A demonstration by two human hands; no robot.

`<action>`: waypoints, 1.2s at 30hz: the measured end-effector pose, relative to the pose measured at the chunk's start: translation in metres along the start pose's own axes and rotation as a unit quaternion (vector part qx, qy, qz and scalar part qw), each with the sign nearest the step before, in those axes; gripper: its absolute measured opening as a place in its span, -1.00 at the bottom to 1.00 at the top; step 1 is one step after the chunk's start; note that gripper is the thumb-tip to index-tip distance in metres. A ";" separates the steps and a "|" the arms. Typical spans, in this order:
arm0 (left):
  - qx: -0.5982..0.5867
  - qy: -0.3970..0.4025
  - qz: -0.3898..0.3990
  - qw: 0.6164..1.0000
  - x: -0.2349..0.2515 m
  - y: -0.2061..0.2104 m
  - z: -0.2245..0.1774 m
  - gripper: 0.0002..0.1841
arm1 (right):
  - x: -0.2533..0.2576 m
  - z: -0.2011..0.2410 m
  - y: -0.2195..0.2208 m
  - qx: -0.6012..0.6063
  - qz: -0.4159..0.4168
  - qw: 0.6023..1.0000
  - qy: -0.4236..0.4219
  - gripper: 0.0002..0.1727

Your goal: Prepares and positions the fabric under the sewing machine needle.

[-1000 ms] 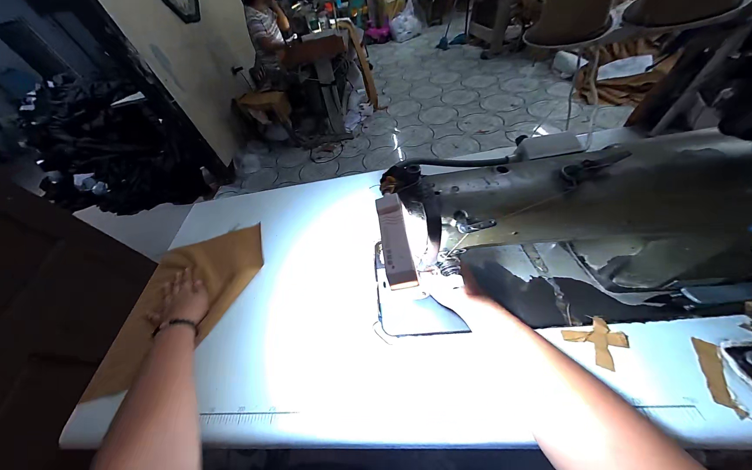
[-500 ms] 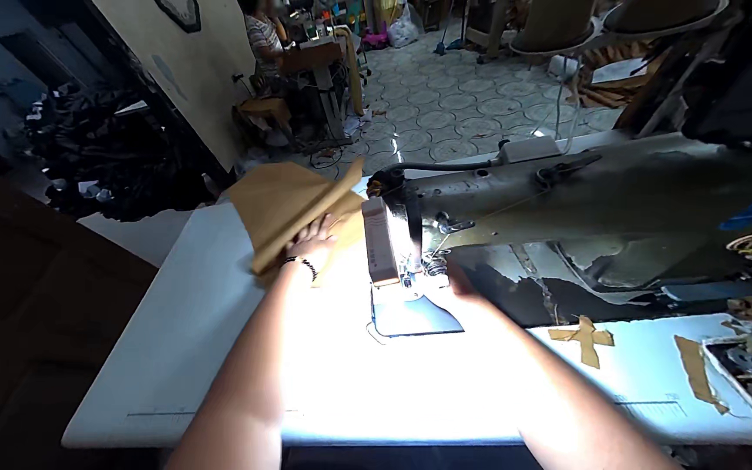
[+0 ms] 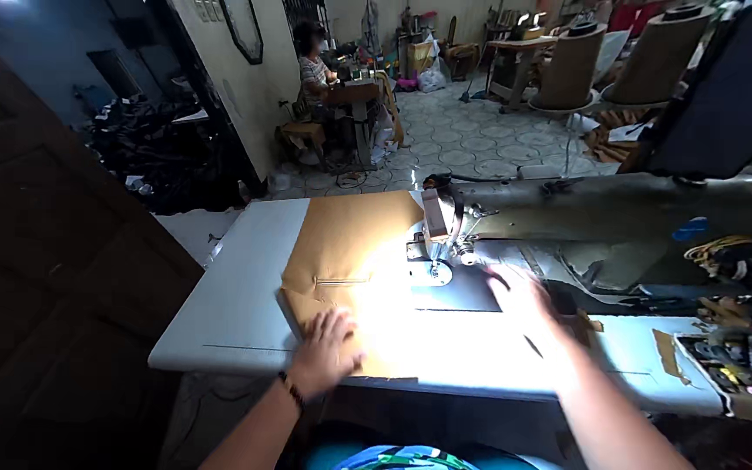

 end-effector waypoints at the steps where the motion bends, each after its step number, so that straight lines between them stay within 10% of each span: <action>1: 0.003 0.026 -0.018 1.000 -0.018 0.008 -0.005 -0.22 | -0.026 -0.017 -0.010 -0.041 -0.032 0.999 -0.007 -0.63; 7: 0.033 0.036 0.012 0.999 -0.026 0.009 -0.019 -0.38 | -0.089 -0.037 0.001 -0.107 0.116 0.984 0.085 -0.46; 13: -0.034 0.103 0.000 0.994 -0.009 0.001 -0.011 -0.77 | -0.108 -0.067 -0.029 0.207 -0.121 0.967 0.091 -0.69; 17: -0.055 0.155 -0.155 0.974 -0.036 -0.027 -0.018 -0.75 | -0.095 -0.014 0.006 0.154 0.090 0.979 0.095 -0.65; 22: 0.056 0.244 -0.295 0.922 -0.121 -0.135 -0.081 -0.66 | -0.087 0.129 0.062 0.174 0.300 0.929 -0.127 -0.57; 36: 0.185 0.328 -0.158 0.913 -0.161 -0.141 -0.096 -0.85 | -0.024 0.153 0.095 0.116 0.161 0.979 -0.043 -0.42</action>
Point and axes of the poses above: each hand's wrist, its own x-axis towards the middle knuckle, its own y-axis out of the palm, z = x × y, the point moved 8 cm from there along x, towards the middle knuckle, and after that the axes turned 12 degrees about z, right-handed, at the moved point
